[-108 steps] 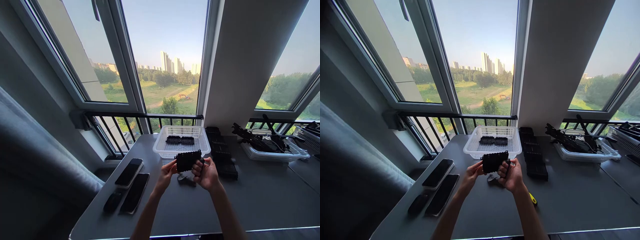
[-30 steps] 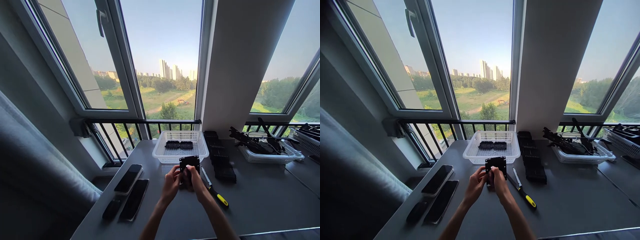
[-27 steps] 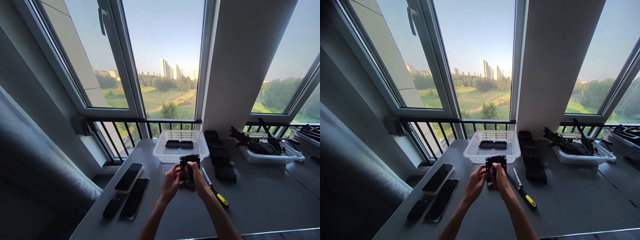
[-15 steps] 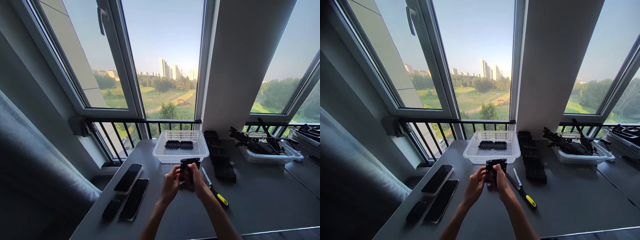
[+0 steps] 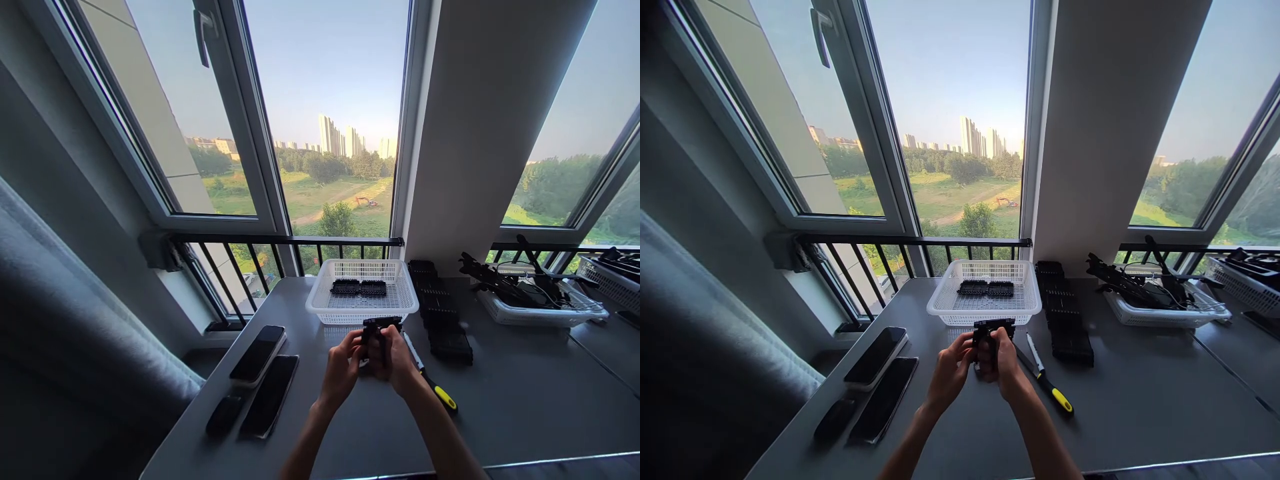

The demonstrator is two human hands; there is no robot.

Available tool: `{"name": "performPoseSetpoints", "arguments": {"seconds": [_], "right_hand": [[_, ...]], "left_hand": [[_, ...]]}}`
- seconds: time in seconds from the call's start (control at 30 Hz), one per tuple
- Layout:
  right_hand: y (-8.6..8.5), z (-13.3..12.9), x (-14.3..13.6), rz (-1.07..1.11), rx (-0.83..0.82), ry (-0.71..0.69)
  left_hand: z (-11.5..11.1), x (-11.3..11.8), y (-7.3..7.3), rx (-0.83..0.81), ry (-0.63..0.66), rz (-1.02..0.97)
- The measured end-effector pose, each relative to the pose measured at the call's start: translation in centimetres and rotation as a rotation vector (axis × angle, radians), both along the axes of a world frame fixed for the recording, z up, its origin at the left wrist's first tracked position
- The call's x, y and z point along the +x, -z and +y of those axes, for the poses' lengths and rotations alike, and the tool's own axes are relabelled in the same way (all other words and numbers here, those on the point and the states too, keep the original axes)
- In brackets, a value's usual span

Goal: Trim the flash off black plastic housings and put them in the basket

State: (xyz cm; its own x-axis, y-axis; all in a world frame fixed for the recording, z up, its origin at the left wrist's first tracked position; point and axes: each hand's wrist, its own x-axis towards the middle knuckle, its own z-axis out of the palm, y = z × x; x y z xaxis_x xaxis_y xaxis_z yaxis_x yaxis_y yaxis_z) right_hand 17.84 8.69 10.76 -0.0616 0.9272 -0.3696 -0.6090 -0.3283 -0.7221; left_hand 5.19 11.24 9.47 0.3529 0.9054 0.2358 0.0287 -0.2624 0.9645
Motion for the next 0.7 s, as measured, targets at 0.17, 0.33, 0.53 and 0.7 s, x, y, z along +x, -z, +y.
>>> {"name": "performPoseSetpoints", "arguments": {"seconds": [0.17,0.33,0.53,0.7], "right_hand": [[-0.2,-0.2,0.2,0.083,0.011,0.007],[-0.7,-0.6,0.6,0.149,0.019,0.053],[-1.3,-1.0,0.6,0.147,0.018,0.128],[-1.2,-0.9,0.5,0.075,0.015,0.133]], "left_hand": [[0.1,0.0,0.1,0.032,0.001,0.012],[0.3,-0.3,0.6,0.038,-0.013,0.038],[0.4,-0.2,0.7,0.014,-0.025,0.035],[0.4,-0.2,0.7,0.005,-0.034,0.036]]}}
